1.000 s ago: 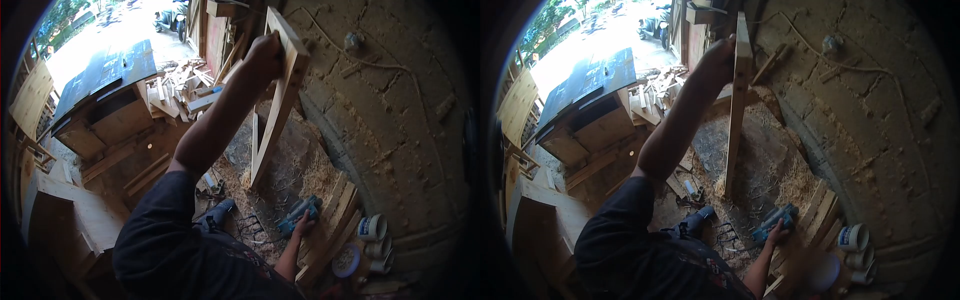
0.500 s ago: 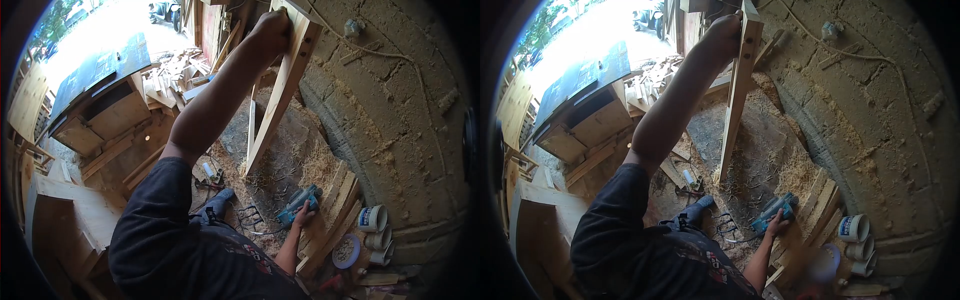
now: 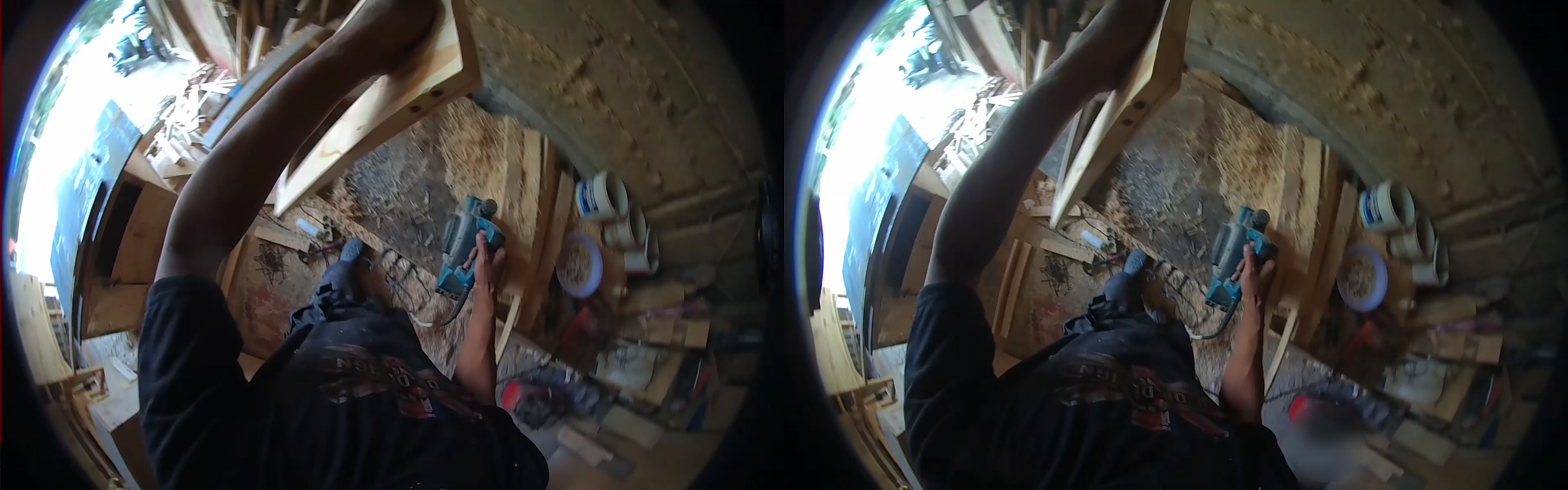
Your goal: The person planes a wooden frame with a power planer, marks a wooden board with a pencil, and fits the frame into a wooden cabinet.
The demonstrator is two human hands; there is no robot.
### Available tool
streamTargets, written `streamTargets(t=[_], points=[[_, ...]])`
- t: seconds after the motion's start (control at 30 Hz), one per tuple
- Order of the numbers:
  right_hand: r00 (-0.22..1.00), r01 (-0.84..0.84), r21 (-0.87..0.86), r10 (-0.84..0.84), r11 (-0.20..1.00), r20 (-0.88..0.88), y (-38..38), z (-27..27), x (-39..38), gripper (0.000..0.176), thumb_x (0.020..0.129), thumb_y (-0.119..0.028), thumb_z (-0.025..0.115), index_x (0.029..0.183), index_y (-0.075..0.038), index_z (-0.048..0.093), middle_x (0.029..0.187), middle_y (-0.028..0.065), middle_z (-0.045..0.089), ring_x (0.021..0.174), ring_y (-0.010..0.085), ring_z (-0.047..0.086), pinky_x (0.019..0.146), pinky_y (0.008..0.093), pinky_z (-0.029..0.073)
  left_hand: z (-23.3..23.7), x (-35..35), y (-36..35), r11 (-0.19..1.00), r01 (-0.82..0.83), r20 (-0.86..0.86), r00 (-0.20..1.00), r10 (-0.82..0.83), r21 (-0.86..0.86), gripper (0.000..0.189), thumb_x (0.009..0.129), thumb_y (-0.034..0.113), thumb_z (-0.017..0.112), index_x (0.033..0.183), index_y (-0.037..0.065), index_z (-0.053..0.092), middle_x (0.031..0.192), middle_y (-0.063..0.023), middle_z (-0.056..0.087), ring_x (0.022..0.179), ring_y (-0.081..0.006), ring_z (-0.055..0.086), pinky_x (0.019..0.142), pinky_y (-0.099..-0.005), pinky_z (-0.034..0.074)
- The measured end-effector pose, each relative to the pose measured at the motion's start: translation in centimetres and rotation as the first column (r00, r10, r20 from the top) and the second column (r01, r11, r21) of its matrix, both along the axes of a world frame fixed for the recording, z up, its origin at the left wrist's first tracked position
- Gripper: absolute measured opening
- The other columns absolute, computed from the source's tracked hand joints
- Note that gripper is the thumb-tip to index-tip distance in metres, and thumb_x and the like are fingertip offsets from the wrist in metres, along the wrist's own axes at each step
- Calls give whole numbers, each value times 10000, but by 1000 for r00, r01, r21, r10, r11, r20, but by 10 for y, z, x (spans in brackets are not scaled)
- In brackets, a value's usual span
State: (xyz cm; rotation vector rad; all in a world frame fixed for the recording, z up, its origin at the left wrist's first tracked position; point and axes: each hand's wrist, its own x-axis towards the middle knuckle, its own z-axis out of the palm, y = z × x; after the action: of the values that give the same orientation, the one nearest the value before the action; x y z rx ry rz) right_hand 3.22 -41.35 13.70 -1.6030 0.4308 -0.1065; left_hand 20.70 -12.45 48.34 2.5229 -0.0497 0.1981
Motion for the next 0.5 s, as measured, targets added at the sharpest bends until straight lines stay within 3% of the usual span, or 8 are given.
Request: streamTargets(t=[0.03,0.07,0.13,0.17,0.2,0.27,0.33,0.5], points=[[1000,-13,-16,13,1000,19,0,11,-20,357,990,-295,662,1166,16,664,583,29,537,436,151,540,443,316,427,-11,-2,-14,825,86,12,994,-111,558,346,1075,276,548,1285,23,656,1239,-162,696,1169,-234,648,970,-373,529],[999,-28,-28,30,999,39,-1,22,-38,358,991,-285,660,1174,22,652,582,37,535,435,150,533,442,317,424,-37,-2,-26,825,122,-11,990,-138,552,346,1075,276,548,1285,23,656,1239,-162,696,1169,-234,648,970,-373,529],[999,-22,-19,23,1000,39,-1,48,-75,367,990,-286,664,1188,23,640,582,40,534,430,150,521,445,316,425,-111,-3,-49,396,-135,391,608,-691,908,370,1079,268,507,1141,-91,572,907,-175,649,859,-329,686,778,-490,551],[997,-41,-10,42,999,60,-2,53,-92,378,990,-287,667,1201,24,627,582,43,534,424,149,509,447,316,426,-128,-16,-79,897,306,351,841,-412,320,249,1000,116,522,1203,29,637,912,-205,622,845,-358,690,813,-468,557],[999,-5,19,4,1000,51,-4,52,-111,353,992,-230,644,1199,56,641,741,86,613,441,136,512,426,300,431,-154,-33,-93,918,379,315,863,-396,115,272,1011,169,543,1219,16,628,973,-241,640,902,-392,693,857,-485,551],[998,49,-8,-49,999,29,-6,52,-147,347,986,-221,667,1209,40,619,685,64,585,431,133,501,432,302,425,-205,-55,-114,890,442,248,880,-406,-111,309,1022,221,564,1235,4,619,1034,-277,658,959,-427,696,901,-501,546],[991,123,18,-124,992,42,1,64,-178,330,960,-180,713,1187,15,576,642,42,561,441,123,511,440,290,426,-250,-71,-124,897,110,-82,984,-160,-429,412,1010,353,634,1258,23,615,1166,-321,668,1037,-420,707,906,-464,559],[988,154,-152,-155,976,3,4,62,-229,290,973,-138,671,1170,64,603,728,74,599,442,127,510,447,299,446,-396,-51,-111,847,75,-207,955,-214,-527,541,938,430,731,1287,40,597,1185,-299,691,1088,-430,691,942,-445,539]])
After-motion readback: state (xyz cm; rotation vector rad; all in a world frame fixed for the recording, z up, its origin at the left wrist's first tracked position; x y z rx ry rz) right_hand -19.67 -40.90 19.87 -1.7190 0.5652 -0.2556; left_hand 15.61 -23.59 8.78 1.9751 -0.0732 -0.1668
